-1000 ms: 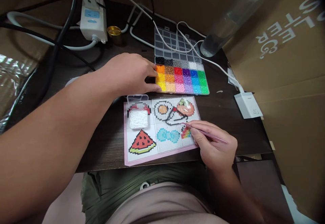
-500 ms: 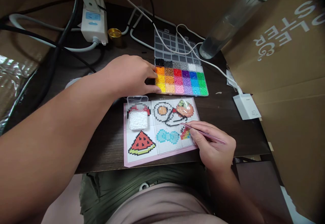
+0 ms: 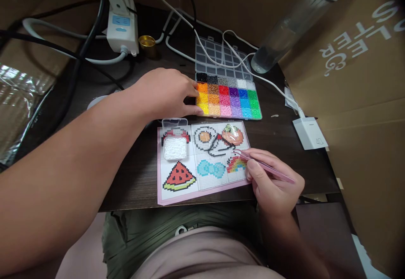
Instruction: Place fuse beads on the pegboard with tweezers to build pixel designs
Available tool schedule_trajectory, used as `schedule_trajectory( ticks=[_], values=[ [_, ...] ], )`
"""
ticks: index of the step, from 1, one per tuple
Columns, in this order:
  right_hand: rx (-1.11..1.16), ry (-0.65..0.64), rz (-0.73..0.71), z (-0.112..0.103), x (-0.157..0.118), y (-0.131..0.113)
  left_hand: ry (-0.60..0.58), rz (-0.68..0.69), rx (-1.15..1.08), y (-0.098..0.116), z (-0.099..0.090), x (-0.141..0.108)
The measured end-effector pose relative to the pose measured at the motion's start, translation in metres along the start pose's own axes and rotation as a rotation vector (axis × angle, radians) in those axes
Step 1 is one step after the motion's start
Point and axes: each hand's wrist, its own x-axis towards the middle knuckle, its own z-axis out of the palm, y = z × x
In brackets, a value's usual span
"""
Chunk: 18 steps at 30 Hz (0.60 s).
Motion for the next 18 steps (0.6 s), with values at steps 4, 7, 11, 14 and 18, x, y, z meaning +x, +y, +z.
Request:
schedule_trajectory(
  ticks=[4, 7, 11, 14, 18],
  values=[
    [0.027, 0.062, 0.018, -0.001, -0.007, 0.004, -0.023, -0.01, 0.001, 0.003, -0.002, 0.001],
    [0.021, 0.068, 0.024, -0.002, -0.008, 0.004, -0.02, -0.016, -0.018, 0.004, -0.002, 0.001],
    [0.032, 0.07, 0.027, -0.002, -0.006, 0.002, -0.006, 0.001, -0.057, 0.003, 0.0, -0.001],
    [0.031, 0.078, -0.009, -0.004, -0.003, -0.001, -0.021, -0.01, -0.052, 0.004, -0.001, -0.002],
    [-0.009, 0.024, -0.083, -0.013, 0.002, 0.0, -0.05, -0.013, 0.003, 0.009, -0.007, -0.001]
  ],
)
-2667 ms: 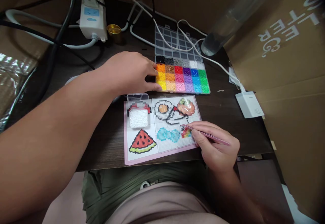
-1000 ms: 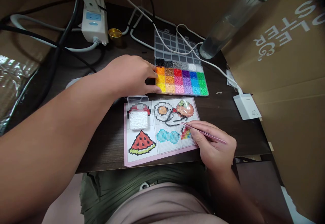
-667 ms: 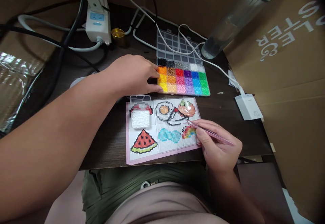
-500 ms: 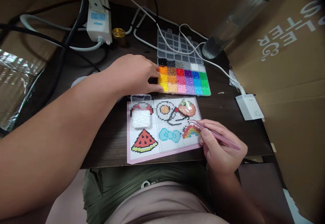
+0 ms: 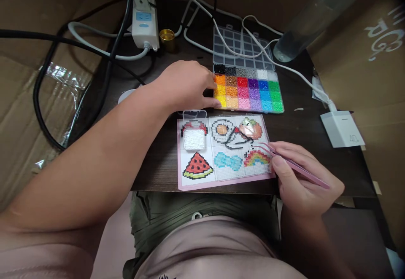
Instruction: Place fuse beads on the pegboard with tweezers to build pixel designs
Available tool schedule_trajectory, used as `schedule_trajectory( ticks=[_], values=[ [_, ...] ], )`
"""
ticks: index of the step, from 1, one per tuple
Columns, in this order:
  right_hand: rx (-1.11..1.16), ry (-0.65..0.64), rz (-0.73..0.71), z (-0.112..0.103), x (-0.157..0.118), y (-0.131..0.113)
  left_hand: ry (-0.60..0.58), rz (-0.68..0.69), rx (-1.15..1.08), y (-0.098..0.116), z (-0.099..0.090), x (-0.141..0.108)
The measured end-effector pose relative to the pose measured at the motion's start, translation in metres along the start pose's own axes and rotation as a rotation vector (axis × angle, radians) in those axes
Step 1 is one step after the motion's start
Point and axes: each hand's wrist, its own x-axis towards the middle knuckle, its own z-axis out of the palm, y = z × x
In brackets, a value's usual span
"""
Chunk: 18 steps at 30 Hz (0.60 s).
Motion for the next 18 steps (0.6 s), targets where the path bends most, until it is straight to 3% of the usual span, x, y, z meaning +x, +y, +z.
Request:
schedule_trajectory(
  ticks=[10, 18],
  values=[
    [0.067, -0.125, 0.18, -0.01, 0.001, 0.011, -0.046, -0.061, -0.005, 0.005, -0.004, -0.001],
    [0.086, -0.126, 0.22, -0.008, 0.002, 0.012, 0.039, 0.005, -0.031, -0.006, 0.006, 0.001]
  ],
)
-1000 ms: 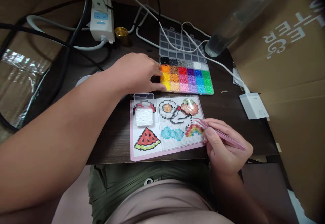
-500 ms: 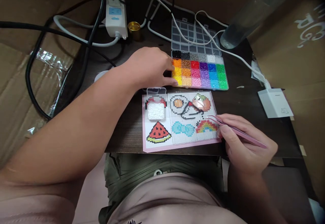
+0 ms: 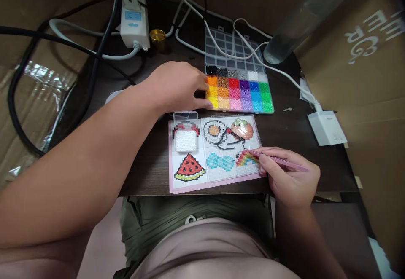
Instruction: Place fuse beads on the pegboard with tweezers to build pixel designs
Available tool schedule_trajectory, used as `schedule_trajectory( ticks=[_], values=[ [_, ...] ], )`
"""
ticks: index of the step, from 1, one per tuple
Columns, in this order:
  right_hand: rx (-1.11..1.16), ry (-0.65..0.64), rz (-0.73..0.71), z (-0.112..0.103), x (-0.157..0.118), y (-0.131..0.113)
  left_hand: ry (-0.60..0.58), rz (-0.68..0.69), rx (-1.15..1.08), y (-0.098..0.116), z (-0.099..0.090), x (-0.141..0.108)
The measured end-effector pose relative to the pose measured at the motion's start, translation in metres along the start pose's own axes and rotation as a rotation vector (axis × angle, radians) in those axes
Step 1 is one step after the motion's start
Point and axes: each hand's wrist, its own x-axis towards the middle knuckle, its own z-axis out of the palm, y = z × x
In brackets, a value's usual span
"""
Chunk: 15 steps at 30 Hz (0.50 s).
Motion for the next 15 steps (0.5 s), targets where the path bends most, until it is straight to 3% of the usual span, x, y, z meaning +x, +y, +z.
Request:
schedule_trajectory(
  ticks=[15],
  values=[
    [0.015, -0.017, -0.017, 0.005, 0.0048, -0.0065, -0.003, -0.016, 0.002, -0.0042, 0.0016, 0.002]
  ],
)
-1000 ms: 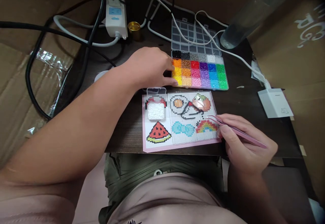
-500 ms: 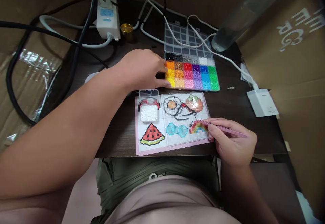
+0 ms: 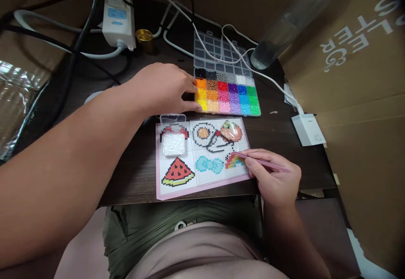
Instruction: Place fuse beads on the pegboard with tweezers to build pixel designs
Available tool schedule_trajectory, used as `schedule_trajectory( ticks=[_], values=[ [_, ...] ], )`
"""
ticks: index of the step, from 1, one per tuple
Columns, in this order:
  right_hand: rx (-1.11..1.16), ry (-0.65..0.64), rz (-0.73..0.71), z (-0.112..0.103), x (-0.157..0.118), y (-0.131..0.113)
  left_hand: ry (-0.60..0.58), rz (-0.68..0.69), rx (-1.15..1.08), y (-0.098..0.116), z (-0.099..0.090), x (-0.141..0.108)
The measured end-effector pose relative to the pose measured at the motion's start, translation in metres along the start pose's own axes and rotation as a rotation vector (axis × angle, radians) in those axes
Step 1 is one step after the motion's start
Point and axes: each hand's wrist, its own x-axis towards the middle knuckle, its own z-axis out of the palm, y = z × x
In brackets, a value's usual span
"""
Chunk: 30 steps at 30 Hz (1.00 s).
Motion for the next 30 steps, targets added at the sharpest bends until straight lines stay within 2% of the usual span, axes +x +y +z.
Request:
schedule_trajectory(
  ticks=[6, 15, 23, 30],
  values=[
    [0.006, -0.018, -0.029, 0.002, 0.002, -0.002, -0.014, 0.008, 0.042, 0.004, -0.004, -0.002],
    [-0.007, -0.013, -0.013, 0.002, 0.002, -0.002, 0.033, 0.039, -0.001, -0.002, 0.002, -0.002],
    [0.0, 0.051, 0.0, 0.003, 0.002, 0.0, 0.057, 0.06, -0.016, -0.004, 0.004, -0.001],
    [-0.026, -0.017, -0.019, 0.005, 0.008, -0.004, 0.039, 0.033, -0.054, -0.006, 0.004, -0.002]
  ],
)
